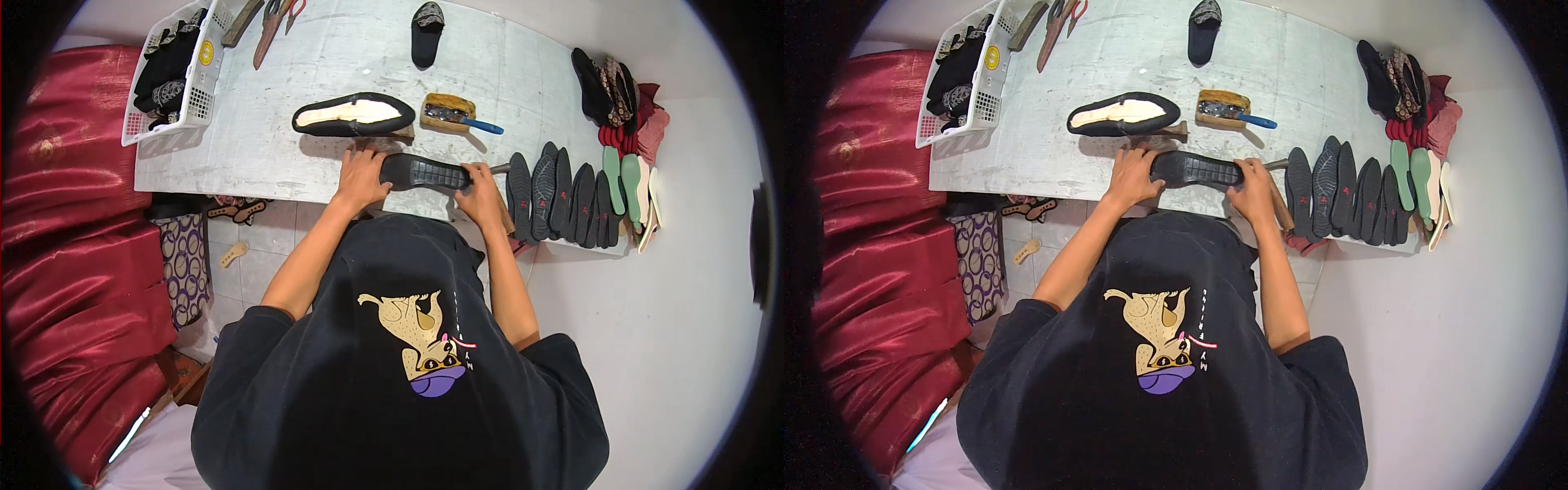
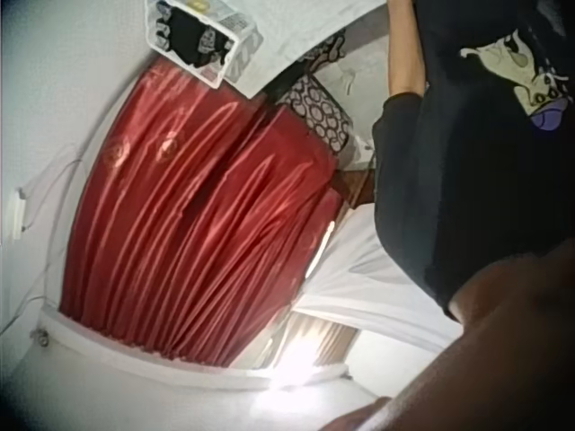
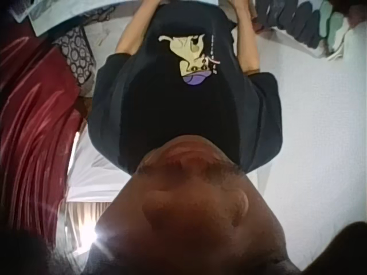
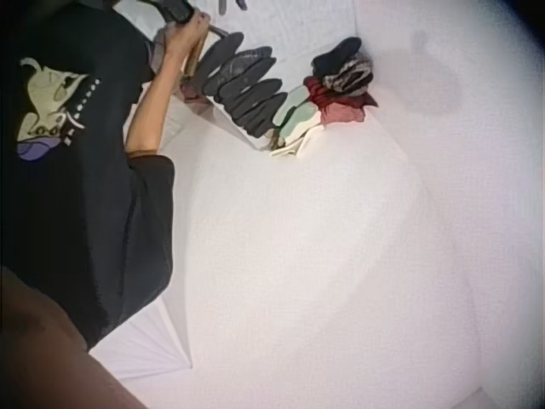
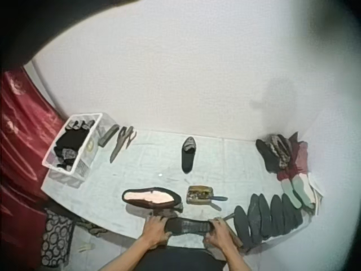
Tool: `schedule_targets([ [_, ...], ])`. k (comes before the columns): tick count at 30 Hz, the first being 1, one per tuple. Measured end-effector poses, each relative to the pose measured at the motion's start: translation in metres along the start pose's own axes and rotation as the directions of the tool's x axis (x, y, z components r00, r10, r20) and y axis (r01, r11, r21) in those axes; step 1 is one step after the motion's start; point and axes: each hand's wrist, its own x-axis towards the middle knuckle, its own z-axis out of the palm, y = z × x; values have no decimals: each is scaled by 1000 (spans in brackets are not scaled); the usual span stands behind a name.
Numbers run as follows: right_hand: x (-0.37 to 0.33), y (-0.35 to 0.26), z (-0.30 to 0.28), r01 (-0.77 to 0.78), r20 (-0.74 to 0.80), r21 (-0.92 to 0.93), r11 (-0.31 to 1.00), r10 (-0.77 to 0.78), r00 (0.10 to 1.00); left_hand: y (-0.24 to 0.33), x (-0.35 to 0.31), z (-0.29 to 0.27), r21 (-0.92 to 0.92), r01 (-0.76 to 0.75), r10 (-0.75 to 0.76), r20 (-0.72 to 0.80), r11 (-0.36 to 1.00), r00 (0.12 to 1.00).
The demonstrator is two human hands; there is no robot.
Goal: Applying adhesive to shoe components, attaching the sole, and trimming excess material using a hammer and knife.
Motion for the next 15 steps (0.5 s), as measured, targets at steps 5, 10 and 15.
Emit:
schedule_targets([
  [5,-5,-59,-46,-111,49,202,973,104,993,-29,-21,-50,-267,-168,163,-43,949,986],
  [10,0,-124,-75,-88,116,321,943,53,992,-55,-44,-105,-727,-214,170,-135,652,976],
  [15,20,-155,-56,-37,214,568,822,-105,971,-79,-33,-144,-972,-81,159,-118,-221,980],
])
